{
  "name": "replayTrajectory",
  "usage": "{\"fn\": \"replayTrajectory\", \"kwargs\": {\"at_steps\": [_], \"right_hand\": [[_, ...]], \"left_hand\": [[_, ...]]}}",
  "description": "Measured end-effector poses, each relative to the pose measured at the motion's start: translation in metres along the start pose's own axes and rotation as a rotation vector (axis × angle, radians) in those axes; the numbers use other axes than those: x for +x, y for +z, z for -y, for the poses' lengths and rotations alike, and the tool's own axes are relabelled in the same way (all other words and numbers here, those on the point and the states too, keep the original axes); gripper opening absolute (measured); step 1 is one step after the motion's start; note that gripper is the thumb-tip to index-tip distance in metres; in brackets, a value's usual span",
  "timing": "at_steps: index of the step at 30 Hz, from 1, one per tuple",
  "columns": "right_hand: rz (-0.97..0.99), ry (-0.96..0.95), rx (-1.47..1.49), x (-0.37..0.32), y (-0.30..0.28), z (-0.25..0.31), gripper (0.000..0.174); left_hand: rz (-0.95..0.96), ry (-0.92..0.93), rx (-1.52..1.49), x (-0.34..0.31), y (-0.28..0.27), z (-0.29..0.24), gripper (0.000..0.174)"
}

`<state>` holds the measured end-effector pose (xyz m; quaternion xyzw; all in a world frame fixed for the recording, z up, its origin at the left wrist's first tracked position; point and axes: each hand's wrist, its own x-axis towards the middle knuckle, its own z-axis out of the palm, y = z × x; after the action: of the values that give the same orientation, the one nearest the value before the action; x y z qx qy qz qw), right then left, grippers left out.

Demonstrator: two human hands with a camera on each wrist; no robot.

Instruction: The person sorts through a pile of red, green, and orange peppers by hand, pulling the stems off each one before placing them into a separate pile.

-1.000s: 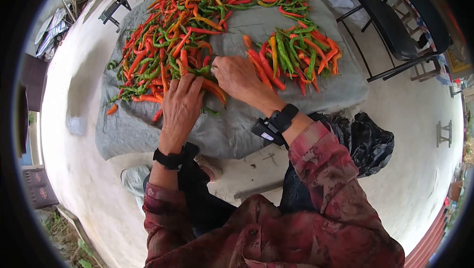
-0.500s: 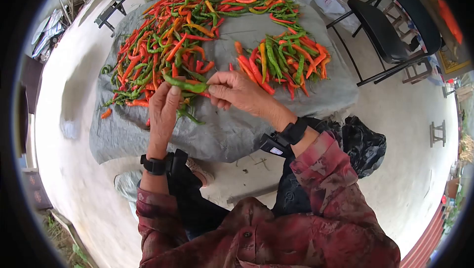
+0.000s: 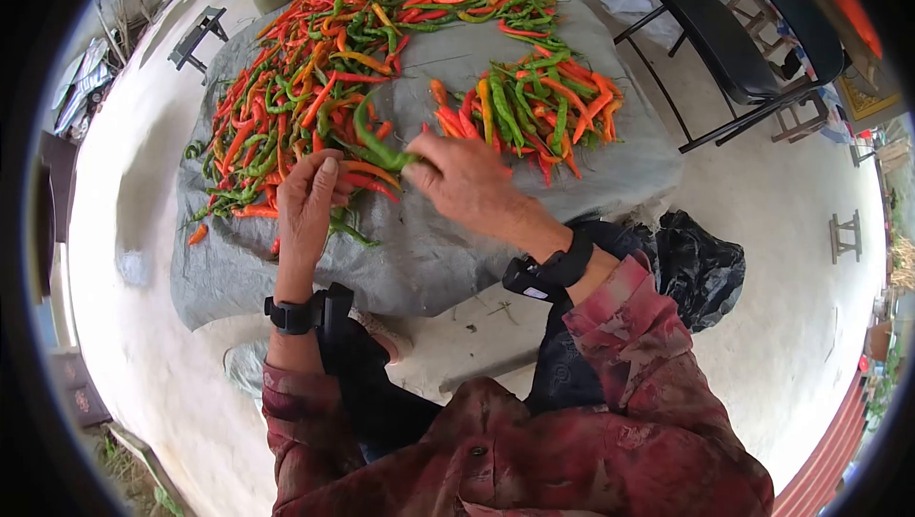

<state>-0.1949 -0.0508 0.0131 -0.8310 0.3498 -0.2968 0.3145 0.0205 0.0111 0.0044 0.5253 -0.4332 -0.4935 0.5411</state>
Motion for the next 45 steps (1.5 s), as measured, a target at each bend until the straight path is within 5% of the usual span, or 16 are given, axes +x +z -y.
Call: {"fn": "replayTrajectory", "kwargs": {"at_steps": [2,3,6,10,15,26,29,31,37,45], "right_hand": [[-0.397,-0.044,-0.182,0.0,-0.014,-0.009,0.022],[-0.477,-0.062,-0.261,0.001,-0.026,-0.012,0.021],[-0.595,-0.062,-0.484,-0.001,-0.054,-0.032,0.021],[-0.656,-0.043,-0.692,-0.006,-0.065,-0.04,0.023],[-0.626,-0.266,-0.496,-0.002,-0.047,-0.026,0.023],[-0.277,-0.326,-0.192,0.008,0.02,-0.002,0.011],[-0.22,-0.285,-0.182,0.009,0.023,-0.001,0.01],[-0.197,-0.18,-0.057,0.011,0.023,0.0,0.01],[-0.104,0.033,0.303,0.017,0.035,0.001,0.022],[-0.007,0.156,0.592,0.019,0.035,-0.005,0.029]], "left_hand": [[-0.284,0.502,0.917,0.006,-0.009,-0.003,0.022],[-0.317,0.571,1.059,0.01,-0.011,-0.005,0.025],[-0.376,0.687,1.273,0.024,-0.008,-0.001,0.024],[-0.372,0.6,1.509,0.038,-0.004,0.021,0.027],[-0.327,0.517,1.555,0.041,-0.006,0.021,0.026],[-0.239,0.493,1.663,0.042,0.004,0.019,0.027],[-0.271,0.499,1.5,0.04,0.007,0.018,0.021],[-0.386,0.735,1.333,0.036,0.01,0.016,0.018],[-0.311,0.936,1.073,0.013,0.03,0.0,0.022],[-0.197,0.917,0.822,0.009,0.036,0.013,0.036]]}}
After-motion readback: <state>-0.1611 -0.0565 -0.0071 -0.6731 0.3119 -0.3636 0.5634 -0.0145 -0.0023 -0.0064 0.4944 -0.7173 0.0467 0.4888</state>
